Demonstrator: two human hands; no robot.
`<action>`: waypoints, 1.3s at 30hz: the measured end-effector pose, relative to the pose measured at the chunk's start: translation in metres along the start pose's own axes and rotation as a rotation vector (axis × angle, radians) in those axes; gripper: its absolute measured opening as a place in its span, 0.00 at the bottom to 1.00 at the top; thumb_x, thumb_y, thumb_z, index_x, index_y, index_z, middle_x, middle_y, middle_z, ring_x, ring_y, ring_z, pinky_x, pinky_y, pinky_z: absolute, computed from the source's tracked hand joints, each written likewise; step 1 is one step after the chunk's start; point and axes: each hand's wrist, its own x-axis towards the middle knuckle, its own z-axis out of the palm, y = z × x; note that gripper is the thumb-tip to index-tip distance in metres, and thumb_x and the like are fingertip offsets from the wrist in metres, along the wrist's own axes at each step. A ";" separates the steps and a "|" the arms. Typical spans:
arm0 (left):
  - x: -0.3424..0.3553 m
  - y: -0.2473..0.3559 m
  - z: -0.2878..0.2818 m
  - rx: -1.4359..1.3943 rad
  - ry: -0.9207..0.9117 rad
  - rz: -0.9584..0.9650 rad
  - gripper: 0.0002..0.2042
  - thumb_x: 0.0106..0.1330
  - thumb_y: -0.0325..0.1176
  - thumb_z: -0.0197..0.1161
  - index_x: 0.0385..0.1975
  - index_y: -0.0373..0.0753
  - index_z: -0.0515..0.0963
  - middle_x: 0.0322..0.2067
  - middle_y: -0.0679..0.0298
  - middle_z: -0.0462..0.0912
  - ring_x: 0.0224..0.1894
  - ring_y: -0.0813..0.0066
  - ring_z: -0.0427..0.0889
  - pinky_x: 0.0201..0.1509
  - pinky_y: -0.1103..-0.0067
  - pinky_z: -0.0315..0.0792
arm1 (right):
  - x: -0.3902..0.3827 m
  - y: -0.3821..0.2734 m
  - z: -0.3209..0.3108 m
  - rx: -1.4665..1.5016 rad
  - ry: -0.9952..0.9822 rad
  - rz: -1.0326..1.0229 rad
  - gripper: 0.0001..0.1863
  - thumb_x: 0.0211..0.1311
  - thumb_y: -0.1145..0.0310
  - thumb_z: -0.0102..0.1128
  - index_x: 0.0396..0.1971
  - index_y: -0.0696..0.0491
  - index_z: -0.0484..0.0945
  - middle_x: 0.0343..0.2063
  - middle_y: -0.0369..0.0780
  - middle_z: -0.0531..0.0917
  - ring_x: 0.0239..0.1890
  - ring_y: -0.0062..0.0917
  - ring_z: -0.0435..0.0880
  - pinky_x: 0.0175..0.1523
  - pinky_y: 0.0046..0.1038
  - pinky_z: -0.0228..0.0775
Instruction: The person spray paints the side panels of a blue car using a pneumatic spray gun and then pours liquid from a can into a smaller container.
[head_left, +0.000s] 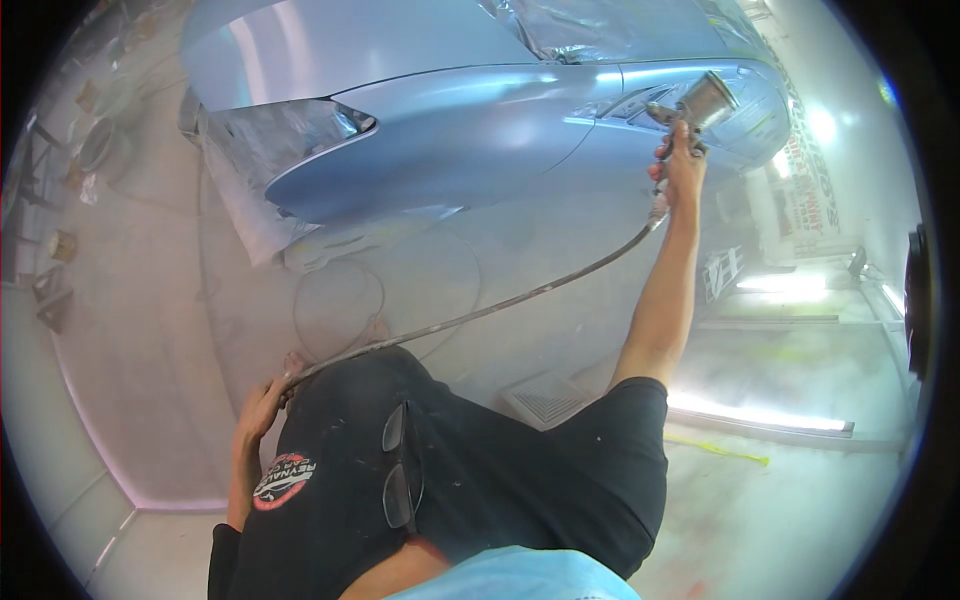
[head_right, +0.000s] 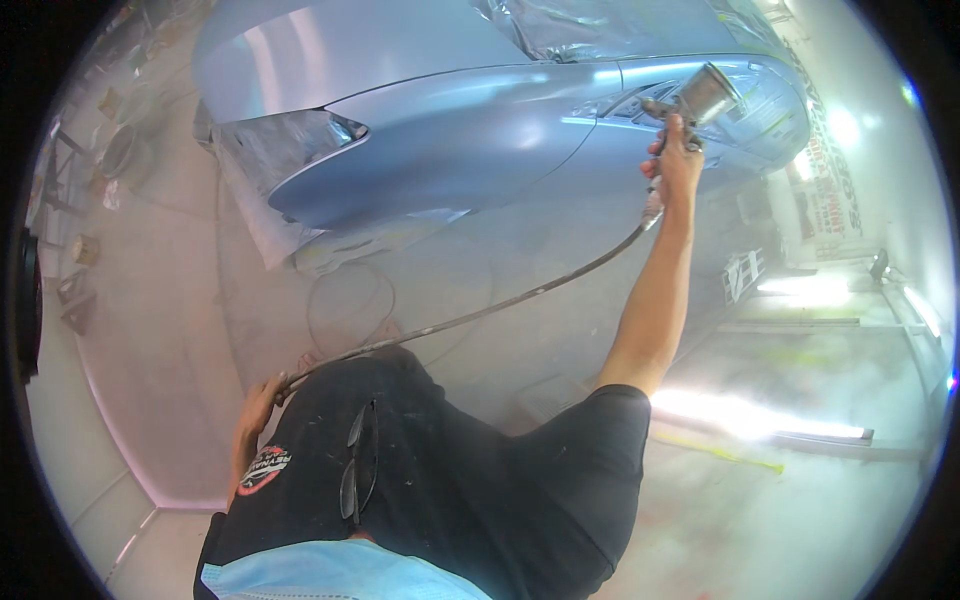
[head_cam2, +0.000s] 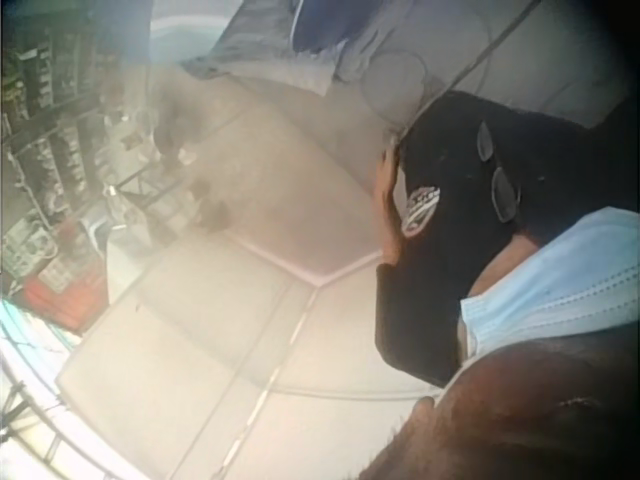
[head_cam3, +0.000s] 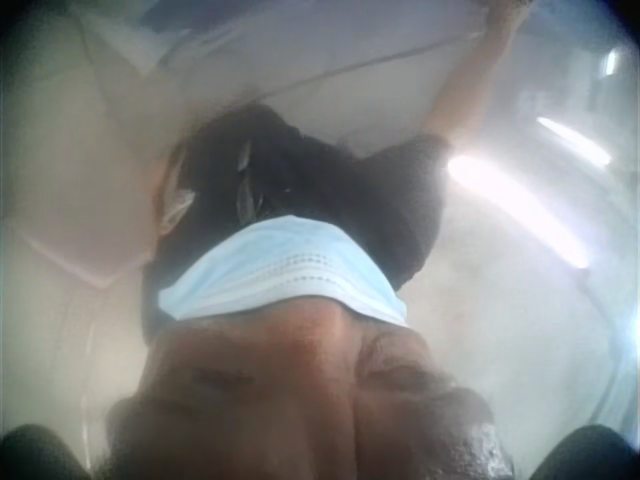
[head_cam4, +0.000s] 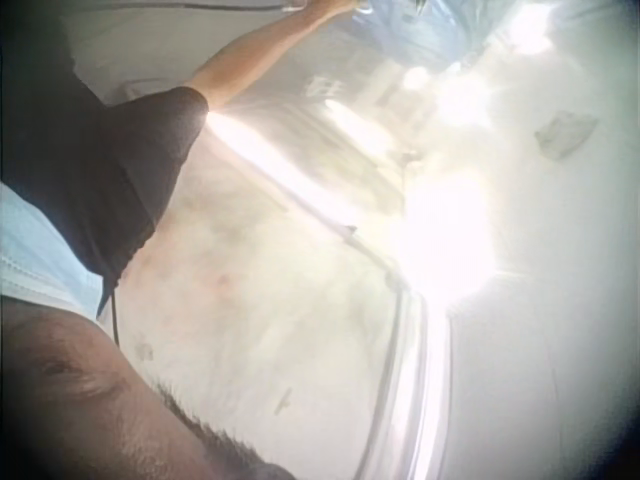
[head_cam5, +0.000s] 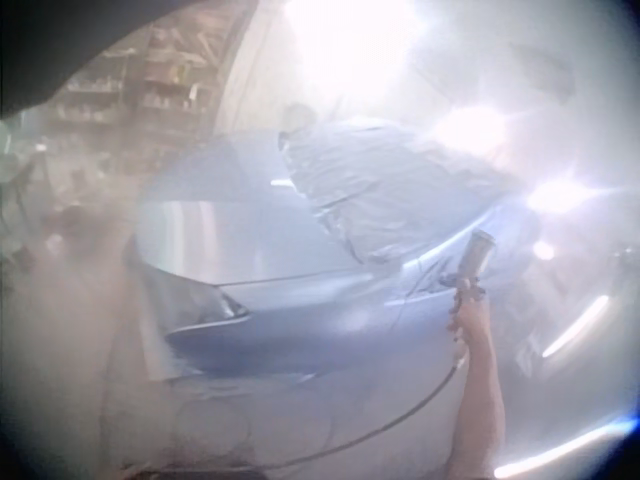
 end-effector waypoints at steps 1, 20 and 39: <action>0.002 0.013 0.003 -0.014 -0.028 0.023 0.23 0.72 0.53 0.52 0.28 0.36 0.78 0.23 0.72 0.72 0.27 0.82 0.67 0.32 0.81 0.62 | 0.016 -0.003 -0.011 -0.007 0.046 -0.037 0.26 0.69 0.45 0.57 0.32 0.57 0.77 0.18 0.37 0.77 0.10 0.22 0.75 0.13 0.24 0.66; 0.017 -0.063 -0.052 0.011 0.147 -0.054 0.27 0.69 0.58 0.52 0.22 0.38 0.76 0.19 0.71 0.71 0.23 0.81 0.66 0.28 0.79 0.59 | -0.195 0.014 0.122 0.055 -0.050 -0.007 0.21 0.73 0.53 0.53 0.38 0.60 0.79 0.19 0.35 0.76 0.12 0.17 0.74 0.16 0.21 0.63; -0.014 -0.077 -0.060 0.232 0.157 -0.165 0.25 0.70 0.54 0.52 0.22 0.36 0.76 0.18 0.68 0.72 0.22 0.78 0.68 0.27 0.76 0.63 | -0.311 0.072 0.212 0.449 -0.415 0.262 0.20 0.68 0.54 0.62 0.44 0.58 0.79 0.19 0.35 0.78 0.17 0.16 0.75 0.20 0.22 0.65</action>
